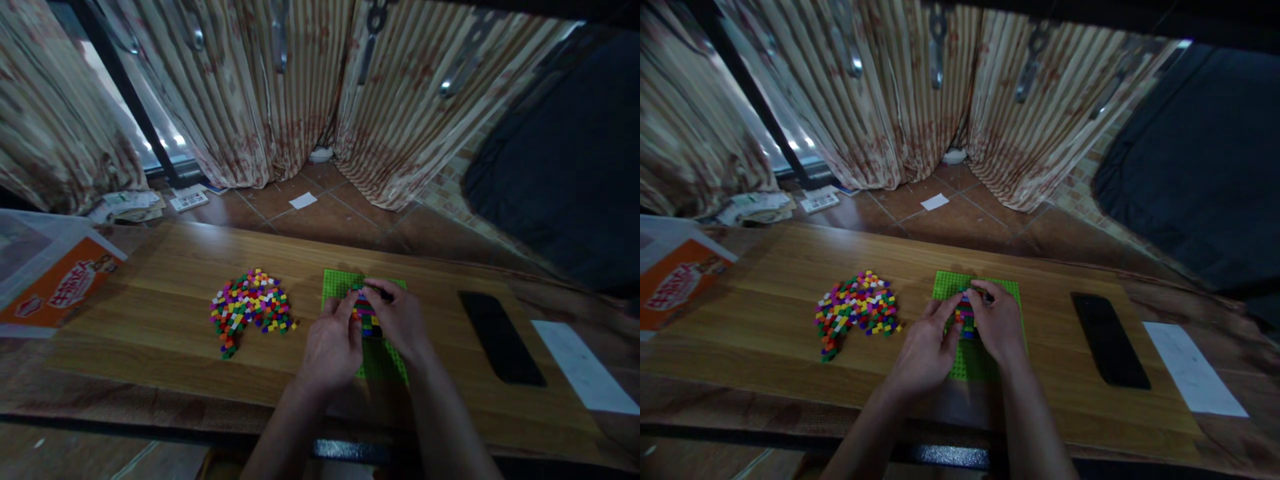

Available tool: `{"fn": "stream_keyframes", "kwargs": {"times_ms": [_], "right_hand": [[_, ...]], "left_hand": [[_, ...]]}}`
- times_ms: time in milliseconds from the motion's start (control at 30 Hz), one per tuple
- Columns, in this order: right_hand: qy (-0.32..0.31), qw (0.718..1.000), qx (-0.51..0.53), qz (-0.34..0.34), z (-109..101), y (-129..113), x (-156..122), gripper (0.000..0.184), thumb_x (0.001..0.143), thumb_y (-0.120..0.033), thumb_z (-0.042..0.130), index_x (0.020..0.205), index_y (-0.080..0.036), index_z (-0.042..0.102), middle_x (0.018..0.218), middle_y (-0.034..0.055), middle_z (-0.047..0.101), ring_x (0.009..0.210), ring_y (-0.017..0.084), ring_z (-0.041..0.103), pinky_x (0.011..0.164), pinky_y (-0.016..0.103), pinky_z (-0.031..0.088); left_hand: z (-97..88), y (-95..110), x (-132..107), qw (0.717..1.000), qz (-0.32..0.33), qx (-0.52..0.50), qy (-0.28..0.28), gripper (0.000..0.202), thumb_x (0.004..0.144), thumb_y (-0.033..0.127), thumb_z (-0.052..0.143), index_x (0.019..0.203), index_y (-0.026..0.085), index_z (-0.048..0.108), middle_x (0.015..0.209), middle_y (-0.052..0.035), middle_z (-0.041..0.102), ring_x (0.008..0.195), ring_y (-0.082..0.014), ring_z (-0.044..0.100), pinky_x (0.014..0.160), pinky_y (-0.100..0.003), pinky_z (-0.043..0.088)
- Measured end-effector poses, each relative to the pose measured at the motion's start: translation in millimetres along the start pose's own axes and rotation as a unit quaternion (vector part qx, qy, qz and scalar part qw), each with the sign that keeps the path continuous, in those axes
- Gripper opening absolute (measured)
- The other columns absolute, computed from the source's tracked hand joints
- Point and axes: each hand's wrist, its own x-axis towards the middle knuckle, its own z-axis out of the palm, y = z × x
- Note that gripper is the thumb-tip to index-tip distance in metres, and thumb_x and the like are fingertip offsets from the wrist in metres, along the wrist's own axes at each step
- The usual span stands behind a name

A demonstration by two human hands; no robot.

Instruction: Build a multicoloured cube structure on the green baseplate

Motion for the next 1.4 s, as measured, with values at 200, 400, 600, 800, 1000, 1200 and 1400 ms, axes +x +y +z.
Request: {"fn": "stream_keyframes", "kwargs": {"times_ms": [200,400,600,800,1000,1200,1400], "right_hand": [[-0.005,1.0,-0.004,-0.001,0,-4,-2,0.033,0.079,-0.041,0.06,0.096,-0.017,0.076,0.098,0.0095,0.075,0.091,0.024,0.069,0.085,0.039,0.051],[0.006,0.998,-0.056,-0.028,3,-9,-5,0.033,0.083,-0.038,0.053,0.095,-0.017,0.076,0.097,0.0108,0.075,0.088,0.025,0.068,0.082,0.04,0.051],[0.005,0.997,-0.06,-0.041,3,-7,-4,0.034,0.085,-0.04,0.053,0.096,-0.016,0.075,0.098,0.0108,0.075,0.092,0.025,0.067,0.086,0.04,0.049],[-0.004,1.0,-0.021,-0.008,0,-6,-5,0.045,0.09,-0.051,0.047,0.094,-0.017,0.075,0.096,0.0098,0.075,0.087,0.024,0.068,0.08,0.037,0.05],[0.028,0.999,-0.038,-0.013,-4,-5,-6,0.045,0.09,-0.053,0.048,0.096,-0.017,0.075,0.091,0.0093,0.075,0.085,0.025,0.068,0.08,0.039,0.051],[0.154,0.982,-0.007,-0.106,-4,-26,-24,0.032,0.09,-0.044,0.055,0.097,-0.02,0.074,0.098,0.0084,0.074,0.093,0.025,0.067,0.086,0.042,0.051],[-0.045,0.981,0.056,-0.179,30,-59,-62,0.018,0.092,-0.03,0.055,0.097,-0.025,0.071,0.094,0.0033,0.072,0.085,0.018,0.067,0.078,0.033,0.053]], "left_hand": [[1.4,0,0,1.0,0.003,0.025,-0.002,0.05,0.094,0.027,0.038,0.143,0.019,0.045,0.124,-0.0129,0.06,0.101,-0.0255,0.065,0.093,-0.041,0.053],[3.3,2,0,0.999,0.007,0.048,-0.006,0.053,0.094,0.026,0.037,0.145,0.017,0.042,0.125,-0.0144,0.058,0.102,-0.0265,0.065,0.093,-0.041,0.053],[4.1,1,-1,0.998,0.014,0.056,-0.003,0.053,0.095,0.027,0.036,0.146,0.017,0.042,0.124,-0.0157,0.059,0.102,-0.0269,0.065,0.092,-0.042,0.053],[4.5,0,-1,1.0,-0.001,0.01,0.009,0.052,0.093,0.027,0.041,0.144,0.017,0.044,0.126,-0.0155,0.061,0.102,-0.0272,0.066,0.093,-0.044,0.053],[-15.7,-12,-4,0.988,-0.026,-0.113,0.099,0.042,0.091,0.022,0.048,0.131,0.017,0.057,0.112,-0.0105,0.068,0.094,-0.0204,0.066,0.089,-0.036,0.053],[-60.4,-33,-7,0.926,-0.064,-0.245,0.281,0.029,0.085,0.027,0.06,0.111,0.016,0.068,0.091,-0.0046,0.07,0.074,-0.0135,0.062,0.067,-0.024,0.05],[-99.0,-44,-13,0.827,-0.093,-0.388,0.396,0.025,0.074,0.025,0.07,0.097,0.015,0.072,0.073,-0.0001,0.065,0.054,-0.0063,0.049,0.051,-0.018,0.039]]}}
